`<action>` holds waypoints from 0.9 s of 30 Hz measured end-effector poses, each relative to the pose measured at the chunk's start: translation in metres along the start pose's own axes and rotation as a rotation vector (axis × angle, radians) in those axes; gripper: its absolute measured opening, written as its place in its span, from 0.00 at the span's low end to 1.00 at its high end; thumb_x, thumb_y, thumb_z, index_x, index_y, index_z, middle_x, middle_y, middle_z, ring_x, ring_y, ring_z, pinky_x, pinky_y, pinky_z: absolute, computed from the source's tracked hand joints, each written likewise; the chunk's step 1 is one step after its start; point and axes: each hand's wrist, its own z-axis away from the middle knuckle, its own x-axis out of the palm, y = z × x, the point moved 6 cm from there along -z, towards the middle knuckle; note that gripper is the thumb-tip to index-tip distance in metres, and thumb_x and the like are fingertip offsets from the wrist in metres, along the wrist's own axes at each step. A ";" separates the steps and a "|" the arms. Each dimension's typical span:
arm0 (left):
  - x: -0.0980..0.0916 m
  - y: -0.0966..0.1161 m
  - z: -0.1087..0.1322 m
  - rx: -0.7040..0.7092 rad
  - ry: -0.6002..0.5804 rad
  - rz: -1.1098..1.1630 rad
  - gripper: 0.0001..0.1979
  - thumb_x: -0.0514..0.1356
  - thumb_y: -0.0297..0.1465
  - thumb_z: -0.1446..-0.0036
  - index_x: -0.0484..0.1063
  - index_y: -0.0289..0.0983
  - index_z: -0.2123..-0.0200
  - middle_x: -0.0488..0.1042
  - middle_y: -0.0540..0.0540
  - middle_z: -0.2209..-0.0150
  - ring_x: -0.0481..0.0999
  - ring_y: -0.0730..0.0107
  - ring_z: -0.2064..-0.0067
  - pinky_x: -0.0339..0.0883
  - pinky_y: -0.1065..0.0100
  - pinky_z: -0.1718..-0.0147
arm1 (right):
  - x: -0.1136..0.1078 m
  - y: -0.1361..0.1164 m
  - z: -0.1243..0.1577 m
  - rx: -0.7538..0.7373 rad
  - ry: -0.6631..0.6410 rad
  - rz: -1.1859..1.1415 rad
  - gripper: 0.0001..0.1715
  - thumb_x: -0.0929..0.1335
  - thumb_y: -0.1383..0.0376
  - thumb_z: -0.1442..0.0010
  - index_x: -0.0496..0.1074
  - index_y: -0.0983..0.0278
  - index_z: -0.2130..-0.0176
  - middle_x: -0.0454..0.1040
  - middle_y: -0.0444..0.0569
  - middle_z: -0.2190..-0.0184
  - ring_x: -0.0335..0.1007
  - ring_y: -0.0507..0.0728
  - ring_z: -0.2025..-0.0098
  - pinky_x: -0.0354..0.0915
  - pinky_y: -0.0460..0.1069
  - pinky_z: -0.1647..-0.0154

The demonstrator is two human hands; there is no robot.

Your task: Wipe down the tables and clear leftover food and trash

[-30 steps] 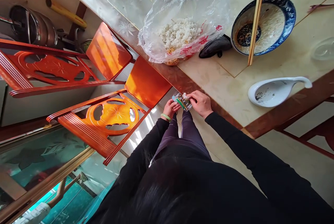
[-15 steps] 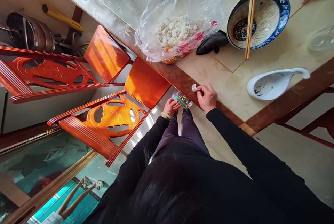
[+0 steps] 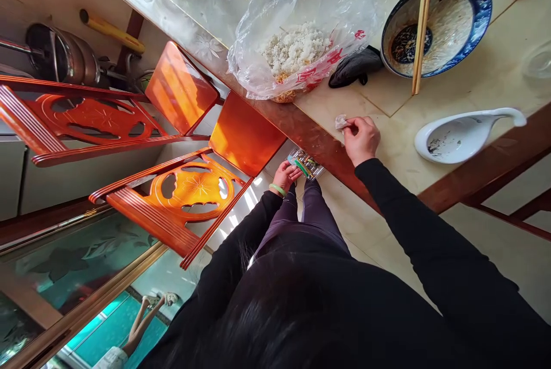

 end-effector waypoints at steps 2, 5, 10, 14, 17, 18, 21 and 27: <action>0.000 -0.002 0.001 -0.001 0.002 0.008 0.22 0.76 0.23 0.52 0.69 0.39 0.60 0.79 0.49 0.66 0.83 0.68 0.64 0.76 0.53 0.42 | 0.007 -0.014 0.019 -0.050 -0.068 0.011 0.09 0.69 0.71 0.37 0.80 0.62 0.59 0.77 0.54 0.60 0.72 0.61 0.60 0.69 0.55 0.54; 0.000 -0.003 0.003 0.001 0.000 0.014 0.21 0.75 0.22 0.51 0.69 0.39 0.60 0.78 0.51 0.68 0.82 0.69 0.65 0.77 0.54 0.43 | 0.018 -0.040 0.063 -0.124 -0.199 0.028 0.10 0.68 0.71 0.35 0.80 0.62 0.59 0.77 0.53 0.61 0.73 0.61 0.60 0.67 0.52 0.57; -0.003 -0.006 0.012 -0.008 0.019 0.022 0.21 0.74 0.21 0.51 0.69 0.39 0.60 0.79 0.50 0.66 0.83 0.68 0.64 0.77 0.55 0.44 | 0.031 -0.058 0.110 -0.171 -0.331 0.032 0.10 0.68 0.69 0.35 0.81 0.62 0.60 0.78 0.51 0.62 0.72 0.58 0.64 0.62 0.50 0.63; -0.006 -0.011 0.024 -0.027 0.024 0.035 0.19 0.72 0.21 0.50 0.68 0.40 0.60 0.79 0.49 0.65 0.82 0.70 0.64 0.77 0.58 0.46 | 0.040 -0.061 0.117 -0.195 -0.341 0.048 0.09 0.68 0.70 0.35 0.80 0.62 0.61 0.77 0.51 0.63 0.69 0.59 0.63 0.61 0.51 0.62; -0.006 -0.013 0.034 -0.014 0.016 0.033 0.18 0.72 0.23 0.50 0.69 0.40 0.59 0.78 0.51 0.66 0.81 0.72 0.64 0.76 0.60 0.47 | 0.047 -0.070 0.120 -0.287 -0.382 0.089 0.09 0.68 0.71 0.35 0.79 0.62 0.62 0.76 0.53 0.63 0.69 0.62 0.58 0.61 0.52 0.58; -0.005 -0.012 0.037 -0.007 0.015 0.030 0.18 0.72 0.24 0.50 0.70 0.40 0.59 0.78 0.51 0.66 0.80 0.72 0.64 0.75 0.60 0.48 | 0.049 -0.073 0.121 -0.313 -0.398 0.109 0.08 0.68 0.71 0.35 0.79 0.62 0.62 0.76 0.54 0.63 0.68 0.62 0.57 0.60 0.53 0.58; -0.004 -0.010 0.044 0.000 0.008 0.027 0.18 0.71 0.27 0.50 0.70 0.41 0.58 0.78 0.52 0.66 0.79 0.72 0.65 0.76 0.62 0.53 | 0.051 -0.080 0.126 -0.369 -0.425 0.157 0.09 0.68 0.71 0.34 0.79 0.62 0.61 0.76 0.54 0.63 0.67 0.63 0.56 0.59 0.53 0.57; 0.004 -0.002 0.054 0.035 -0.023 0.082 0.24 0.76 0.38 0.53 0.69 0.42 0.57 0.78 0.50 0.62 0.79 0.70 0.66 0.73 0.68 0.67 | 0.050 -0.089 0.132 -0.448 -0.443 0.175 0.10 0.67 0.71 0.32 0.80 0.63 0.58 0.77 0.54 0.61 0.69 0.62 0.55 0.60 0.54 0.54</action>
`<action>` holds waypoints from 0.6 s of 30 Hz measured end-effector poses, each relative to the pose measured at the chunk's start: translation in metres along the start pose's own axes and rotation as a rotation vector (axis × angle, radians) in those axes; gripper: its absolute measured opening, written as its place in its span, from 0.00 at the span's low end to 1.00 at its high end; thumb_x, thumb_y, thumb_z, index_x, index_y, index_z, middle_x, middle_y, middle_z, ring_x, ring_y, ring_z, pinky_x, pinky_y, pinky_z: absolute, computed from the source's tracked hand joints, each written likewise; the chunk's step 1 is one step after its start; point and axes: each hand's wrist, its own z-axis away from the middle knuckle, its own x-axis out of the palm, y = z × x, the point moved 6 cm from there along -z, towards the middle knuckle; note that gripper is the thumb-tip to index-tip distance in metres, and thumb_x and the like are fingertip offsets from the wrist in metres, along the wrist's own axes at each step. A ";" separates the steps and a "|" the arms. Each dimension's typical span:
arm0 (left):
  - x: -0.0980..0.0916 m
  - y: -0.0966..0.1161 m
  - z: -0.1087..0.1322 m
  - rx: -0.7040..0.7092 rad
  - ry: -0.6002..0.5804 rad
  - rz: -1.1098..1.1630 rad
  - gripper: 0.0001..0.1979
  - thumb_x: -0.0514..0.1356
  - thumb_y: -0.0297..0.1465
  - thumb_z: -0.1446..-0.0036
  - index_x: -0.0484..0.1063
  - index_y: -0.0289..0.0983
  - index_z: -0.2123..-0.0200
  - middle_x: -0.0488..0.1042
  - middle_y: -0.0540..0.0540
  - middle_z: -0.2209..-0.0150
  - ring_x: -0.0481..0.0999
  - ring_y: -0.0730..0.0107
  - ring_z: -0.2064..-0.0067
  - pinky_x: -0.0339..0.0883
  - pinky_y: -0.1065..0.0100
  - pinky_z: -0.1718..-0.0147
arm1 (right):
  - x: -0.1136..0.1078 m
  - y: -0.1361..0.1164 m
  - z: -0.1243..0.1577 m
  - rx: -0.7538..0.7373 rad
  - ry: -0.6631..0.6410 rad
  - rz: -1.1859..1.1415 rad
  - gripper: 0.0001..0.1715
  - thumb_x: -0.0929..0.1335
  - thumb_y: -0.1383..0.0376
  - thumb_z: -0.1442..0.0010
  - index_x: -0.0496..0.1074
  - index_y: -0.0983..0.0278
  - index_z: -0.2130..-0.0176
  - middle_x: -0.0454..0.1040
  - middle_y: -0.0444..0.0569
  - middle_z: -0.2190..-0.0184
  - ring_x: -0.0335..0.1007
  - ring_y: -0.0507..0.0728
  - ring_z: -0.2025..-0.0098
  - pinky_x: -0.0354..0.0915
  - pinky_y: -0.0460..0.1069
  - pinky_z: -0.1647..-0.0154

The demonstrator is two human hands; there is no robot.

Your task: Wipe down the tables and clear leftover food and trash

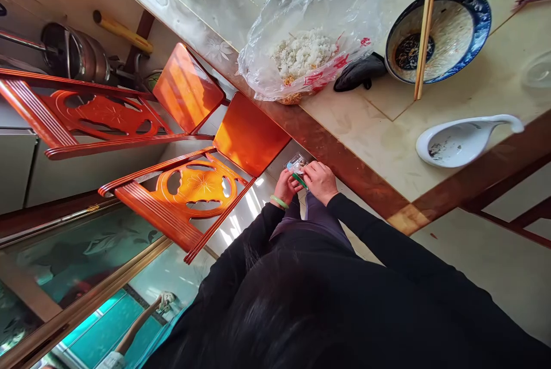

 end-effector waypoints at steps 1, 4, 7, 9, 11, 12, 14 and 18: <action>0.001 0.000 0.000 0.013 0.017 0.000 0.26 0.77 0.39 0.54 0.69 0.42 0.58 0.78 0.51 0.62 0.79 0.71 0.67 0.72 0.69 0.68 | -0.001 -0.001 0.000 -0.004 -0.001 -0.001 0.10 0.67 0.71 0.31 0.80 0.63 0.58 0.78 0.54 0.60 0.69 0.62 0.55 0.61 0.54 0.54; 0.003 0.001 -0.002 0.057 0.097 -0.013 0.29 0.80 0.38 0.58 0.69 0.42 0.57 0.78 0.51 0.61 0.77 0.74 0.68 0.71 0.71 0.68 | -0.003 -0.004 0.000 -0.014 0.002 -0.023 0.11 0.67 0.70 0.29 0.80 0.63 0.55 0.79 0.54 0.58 0.71 0.62 0.54 0.62 0.55 0.53; 0.006 0.001 -0.008 0.086 0.148 -0.006 0.30 0.80 0.35 0.58 0.68 0.42 0.56 0.78 0.52 0.59 0.77 0.76 0.68 0.73 0.71 0.66 | -0.004 -0.008 0.003 -0.023 -0.010 -0.069 0.13 0.67 0.68 0.28 0.81 0.64 0.50 0.81 0.55 0.55 0.72 0.63 0.53 0.65 0.55 0.51; 0.007 0.003 -0.012 0.091 0.165 -0.010 0.29 0.80 0.34 0.57 0.68 0.43 0.56 0.78 0.53 0.61 0.76 0.78 0.70 0.73 0.72 0.66 | -0.006 -0.007 0.002 -0.036 -0.036 -0.124 0.15 0.67 0.68 0.29 0.81 0.63 0.47 0.81 0.55 0.54 0.73 0.63 0.52 0.68 0.56 0.49; 0.009 0.006 -0.015 0.097 0.182 -0.025 0.28 0.79 0.34 0.56 0.67 0.43 0.56 0.77 0.54 0.64 0.76 0.78 0.71 0.72 0.74 0.68 | -0.018 0.002 -0.007 -0.041 -0.027 -0.185 0.17 0.67 0.69 0.30 0.80 0.63 0.46 0.81 0.56 0.51 0.75 0.63 0.50 0.70 0.57 0.45; 0.009 0.008 -0.016 0.099 0.187 -0.035 0.28 0.79 0.33 0.55 0.67 0.43 0.56 0.77 0.54 0.64 0.77 0.78 0.71 0.72 0.74 0.68 | -0.028 0.012 -0.017 -0.032 0.007 -0.202 0.18 0.67 0.69 0.30 0.80 0.63 0.45 0.81 0.57 0.49 0.75 0.64 0.47 0.71 0.59 0.42; 0.011 0.010 -0.017 0.100 0.189 -0.057 0.26 0.77 0.32 0.53 0.68 0.43 0.56 0.78 0.54 0.62 0.78 0.78 0.70 0.72 0.75 0.68 | -0.059 0.043 -0.045 0.014 0.128 -0.185 0.20 0.67 0.69 0.30 0.79 0.63 0.42 0.77 0.59 0.40 0.71 0.66 0.38 0.68 0.64 0.34; 0.009 0.009 -0.020 0.088 0.212 -0.089 0.23 0.75 0.31 0.50 0.68 0.44 0.55 0.79 0.53 0.60 0.79 0.76 0.67 0.73 0.73 0.64 | -0.118 0.119 -0.123 0.081 0.290 -0.070 0.33 0.68 0.70 0.32 0.67 0.67 0.30 0.60 0.61 0.25 0.49 0.68 0.21 0.51 0.72 0.22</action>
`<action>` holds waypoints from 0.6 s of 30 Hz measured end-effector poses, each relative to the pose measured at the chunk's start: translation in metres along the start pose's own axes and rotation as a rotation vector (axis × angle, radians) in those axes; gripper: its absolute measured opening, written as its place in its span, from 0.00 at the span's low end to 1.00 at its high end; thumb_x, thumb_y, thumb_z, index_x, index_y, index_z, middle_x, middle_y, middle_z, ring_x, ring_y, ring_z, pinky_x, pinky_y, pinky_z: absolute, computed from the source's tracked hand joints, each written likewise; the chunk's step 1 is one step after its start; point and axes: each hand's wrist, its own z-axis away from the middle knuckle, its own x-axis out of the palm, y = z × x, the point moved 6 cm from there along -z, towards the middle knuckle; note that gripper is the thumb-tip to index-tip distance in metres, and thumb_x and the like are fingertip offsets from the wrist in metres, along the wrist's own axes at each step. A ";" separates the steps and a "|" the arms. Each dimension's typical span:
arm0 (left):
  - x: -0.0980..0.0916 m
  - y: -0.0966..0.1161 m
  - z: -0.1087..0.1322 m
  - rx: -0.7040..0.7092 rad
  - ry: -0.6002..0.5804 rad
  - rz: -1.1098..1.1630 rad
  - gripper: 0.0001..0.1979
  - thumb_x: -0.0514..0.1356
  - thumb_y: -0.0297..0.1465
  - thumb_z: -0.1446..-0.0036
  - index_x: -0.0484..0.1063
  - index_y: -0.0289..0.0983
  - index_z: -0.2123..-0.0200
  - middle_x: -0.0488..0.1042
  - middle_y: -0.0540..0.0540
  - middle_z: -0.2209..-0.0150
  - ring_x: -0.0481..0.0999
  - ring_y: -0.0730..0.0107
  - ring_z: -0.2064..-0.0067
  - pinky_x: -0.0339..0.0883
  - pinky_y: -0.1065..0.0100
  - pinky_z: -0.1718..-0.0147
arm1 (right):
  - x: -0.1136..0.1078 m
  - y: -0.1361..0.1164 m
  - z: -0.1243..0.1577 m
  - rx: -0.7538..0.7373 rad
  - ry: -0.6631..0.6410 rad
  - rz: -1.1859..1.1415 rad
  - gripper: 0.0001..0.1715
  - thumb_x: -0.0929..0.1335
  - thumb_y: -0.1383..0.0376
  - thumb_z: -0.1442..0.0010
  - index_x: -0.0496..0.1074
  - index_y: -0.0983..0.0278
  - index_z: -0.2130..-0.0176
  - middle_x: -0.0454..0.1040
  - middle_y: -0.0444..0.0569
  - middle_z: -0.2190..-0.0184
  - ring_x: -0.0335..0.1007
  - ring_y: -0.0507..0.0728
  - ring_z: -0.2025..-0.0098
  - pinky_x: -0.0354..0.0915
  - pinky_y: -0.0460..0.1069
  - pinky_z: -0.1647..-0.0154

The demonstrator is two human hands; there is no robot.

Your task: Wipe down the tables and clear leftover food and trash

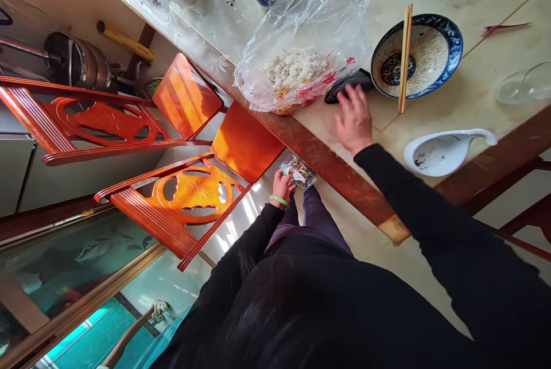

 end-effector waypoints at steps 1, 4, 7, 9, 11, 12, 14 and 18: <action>-0.001 -0.002 -0.001 -0.004 0.013 -0.005 0.23 0.75 0.31 0.51 0.68 0.44 0.55 0.79 0.53 0.59 0.79 0.76 0.66 0.73 0.72 0.64 | -0.003 0.014 -0.021 -0.004 0.000 0.011 0.33 0.68 0.70 0.30 0.65 0.69 0.29 0.58 0.62 0.24 0.46 0.67 0.20 0.49 0.71 0.21; -0.003 -0.008 -0.004 -0.022 0.036 -0.014 0.24 0.76 0.32 0.51 0.69 0.44 0.55 0.79 0.52 0.61 0.79 0.76 0.67 0.71 0.73 0.65 | 0.000 0.041 -0.063 -0.038 -0.039 0.014 0.24 0.61 0.65 0.22 0.68 0.75 0.34 0.62 0.64 0.27 0.45 0.64 0.20 0.46 0.66 0.21; 0.000 -0.013 -0.008 -0.042 -0.005 -0.015 0.22 0.75 0.32 0.51 0.70 0.43 0.56 0.79 0.52 0.63 0.78 0.76 0.68 0.70 0.74 0.67 | 0.009 0.054 -0.074 -0.037 -0.076 0.012 0.23 0.59 0.63 0.21 0.74 0.77 0.43 0.67 0.62 0.31 0.52 0.62 0.24 0.49 0.62 0.24; 0.002 -0.015 -0.012 -0.056 -0.030 -0.012 0.21 0.75 0.31 0.52 0.71 0.42 0.57 0.79 0.52 0.65 0.77 0.76 0.70 0.69 0.75 0.69 | 0.011 0.059 -0.067 0.003 -0.086 0.028 0.19 0.62 0.66 0.23 0.75 0.77 0.44 0.68 0.62 0.33 0.55 0.61 0.27 0.52 0.61 0.26; 0.004 -0.015 -0.016 -0.066 -0.037 -0.004 0.21 0.75 0.30 0.53 0.71 0.42 0.58 0.78 0.53 0.67 0.77 0.77 0.70 0.68 0.75 0.71 | 0.011 0.061 -0.050 0.051 -0.086 0.061 0.19 0.65 0.71 0.27 0.76 0.76 0.41 0.68 0.62 0.34 0.57 0.62 0.30 0.54 0.63 0.28; 0.005 -0.015 -0.018 -0.070 -0.039 -0.002 0.21 0.75 0.29 0.53 0.71 0.42 0.58 0.77 0.54 0.67 0.77 0.77 0.71 0.68 0.75 0.71 | 0.011 0.060 -0.037 0.075 -0.080 0.073 0.21 0.66 0.72 0.29 0.76 0.75 0.40 0.68 0.63 0.35 0.57 0.63 0.32 0.55 0.63 0.29; 0.007 -0.016 -0.021 -0.078 -0.040 0.000 0.22 0.75 0.28 0.53 0.72 0.42 0.57 0.77 0.54 0.67 0.77 0.78 0.72 0.68 0.75 0.71 | 0.011 0.053 -0.005 0.115 -0.067 0.085 0.26 0.67 0.74 0.32 0.76 0.73 0.37 0.68 0.63 0.38 0.59 0.64 0.36 0.57 0.65 0.31; 0.014 -0.019 -0.023 -0.083 -0.038 -0.002 0.24 0.74 0.28 0.53 0.74 0.43 0.52 0.79 0.53 0.66 0.78 0.76 0.71 0.70 0.73 0.70 | 0.022 0.014 0.065 0.123 -0.077 0.081 0.31 0.66 0.75 0.34 0.76 0.65 0.34 0.68 0.63 0.43 0.61 0.67 0.42 0.62 0.66 0.36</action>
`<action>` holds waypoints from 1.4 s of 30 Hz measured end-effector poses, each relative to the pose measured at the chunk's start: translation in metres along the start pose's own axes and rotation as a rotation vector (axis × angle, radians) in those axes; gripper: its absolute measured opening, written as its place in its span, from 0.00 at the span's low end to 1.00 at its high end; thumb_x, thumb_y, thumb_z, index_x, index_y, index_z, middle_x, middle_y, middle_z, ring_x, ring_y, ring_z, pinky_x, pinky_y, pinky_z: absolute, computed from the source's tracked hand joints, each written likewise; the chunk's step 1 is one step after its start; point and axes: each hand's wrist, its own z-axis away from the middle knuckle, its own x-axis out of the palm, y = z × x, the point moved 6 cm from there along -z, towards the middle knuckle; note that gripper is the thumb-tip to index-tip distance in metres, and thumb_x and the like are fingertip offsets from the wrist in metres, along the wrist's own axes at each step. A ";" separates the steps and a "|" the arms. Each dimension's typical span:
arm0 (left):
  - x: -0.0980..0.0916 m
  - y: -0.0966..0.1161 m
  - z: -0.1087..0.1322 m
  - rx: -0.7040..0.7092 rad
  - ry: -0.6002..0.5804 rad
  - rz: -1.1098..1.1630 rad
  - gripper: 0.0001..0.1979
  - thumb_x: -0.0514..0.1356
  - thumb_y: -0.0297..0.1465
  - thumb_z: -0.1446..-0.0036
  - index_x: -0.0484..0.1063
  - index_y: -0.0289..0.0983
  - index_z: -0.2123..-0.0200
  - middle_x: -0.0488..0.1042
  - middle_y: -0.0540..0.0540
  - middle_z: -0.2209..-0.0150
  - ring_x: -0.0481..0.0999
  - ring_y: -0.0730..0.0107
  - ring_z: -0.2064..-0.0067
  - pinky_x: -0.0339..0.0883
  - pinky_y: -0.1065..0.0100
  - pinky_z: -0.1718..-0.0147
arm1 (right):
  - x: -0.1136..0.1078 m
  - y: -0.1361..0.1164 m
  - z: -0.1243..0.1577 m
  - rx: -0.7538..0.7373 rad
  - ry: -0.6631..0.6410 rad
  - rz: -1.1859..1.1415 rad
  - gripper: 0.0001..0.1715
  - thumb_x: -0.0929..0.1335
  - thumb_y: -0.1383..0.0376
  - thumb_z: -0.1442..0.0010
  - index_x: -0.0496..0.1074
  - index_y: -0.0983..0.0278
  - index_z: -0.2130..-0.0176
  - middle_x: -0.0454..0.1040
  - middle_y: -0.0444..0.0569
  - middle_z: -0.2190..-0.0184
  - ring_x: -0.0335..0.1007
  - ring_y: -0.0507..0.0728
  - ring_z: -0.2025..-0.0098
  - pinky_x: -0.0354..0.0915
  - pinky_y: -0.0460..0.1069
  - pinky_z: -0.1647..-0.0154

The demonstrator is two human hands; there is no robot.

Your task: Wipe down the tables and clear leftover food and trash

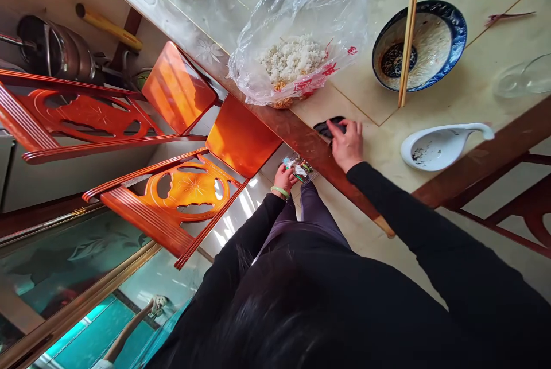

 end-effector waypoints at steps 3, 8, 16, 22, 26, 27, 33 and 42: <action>0.004 -0.001 -0.001 -0.006 0.006 -0.003 0.24 0.73 0.27 0.52 0.74 0.43 0.52 0.78 0.54 0.67 0.76 0.76 0.72 0.69 0.73 0.71 | 0.017 -0.037 0.043 -0.013 -0.076 -0.015 0.33 0.66 0.75 0.35 0.77 0.60 0.34 0.69 0.62 0.45 0.62 0.68 0.44 0.66 0.65 0.39; 0.002 0.004 -0.001 -0.007 -0.007 -0.036 0.21 0.74 0.27 0.52 0.71 0.41 0.57 0.74 0.56 0.71 0.71 0.79 0.76 0.67 0.72 0.72 | 0.026 -0.075 0.074 -0.006 -0.133 -0.275 0.33 0.64 0.74 0.35 0.79 0.56 0.36 0.72 0.57 0.48 0.69 0.63 0.46 0.71 0.60 0.39; -0.003 0.009 -0.004 -0.002 -0.013 -0.075 0.23 0.77 0.29 0.53 0.70 0.42 0.57 0.76 0.54 0.67 0.75 0.78 0.73 0.66 0.75 0.72 | -0.043 0.074 0.049 0.336 0.250 -0.120 0.30 0.70 0.61 0.34 0.77 0.59 0.35 0.71 0.58 0.48 0.70 0.67 0.45 0.69 0.66 0.36; -0.003 0.005 -0.002 0.001 0.000 -0.090 0.21 0.75 0.29 0.51 0.71 0.42 0.56 0.77 0.53 0.65 0.75 0.78 0.72 0.68 0.73 0.69 | 0.005 0.029 0.053 0.349 0.121 -0.046 0.36 0.68 0.67 0.35 0.72 0.65 0.30 0.66 0.63 0.45 0.66 0.68 0.46 0.67 0.66 0.38; -0.003 0.009 0.001 0.005 -0.016 -0.104 0.24 0.77 0.31 0.53 0.71 0.43 0.54 0.76 0.55 0.68 0.74 0.78 0.73 0.66 0.74 0.72 | 0.035 -0.052 0.070 0.196 0.016 -0.184 0.33 0.68 0.70 0.37 0.77 0.63 0.34 0.69 0.60 0.50 0.68 0.64 0.52 0.71 0.61 0.43; -0.003 0.011 0.002 0.004 -0.028 -0.105 0.25 0.77 0.32 0.53 0.71 0.43 0.54 0.75 0.55 0.68 0.74 0.78 0.73 0.66 0.74 0.71 | 0.036 -0.063 0.072 0.160 -0.002 -0.238 0.32 0.67 0.70 0.37 0.78 0.61 0.35 0.70 0.58 0.51 0.69 0.63 0.52 0.72 0.60 0.43; -0.004 0.017 0.003 0.008 -0.036 -0.115 0.25 0.77 0.31 0.55 0.70 0.43 0.56 0.78 0.54 0.66 0.75 0.78 0.73 0.66 0.74 0.70 | -0.013 -0.022 0.100 0.261 0.217 -0.255 0.28 0.65 0.59 0.30 0.77 0.60 0.35 0.71 0.60 0.48 0.71 0.67 0.44 0.70 0.64 0.36; -0.006 0.017 0.002 -0.004 -0.002 -0.081 0.21 0.75 0.29 0.51 0.71 0.43 0.56 0.77 0.53 0.65 0.79 0.74 0.68 0.71 0.71 0.65 | -0.011 0.048 0.097 0.332 0.179 0.036 0.45 0.61 0.56 0.29 0.52 0.74 0.23 0.47 0.73 0.23 0.39 0.77 0.19 0.47 0.79 0.24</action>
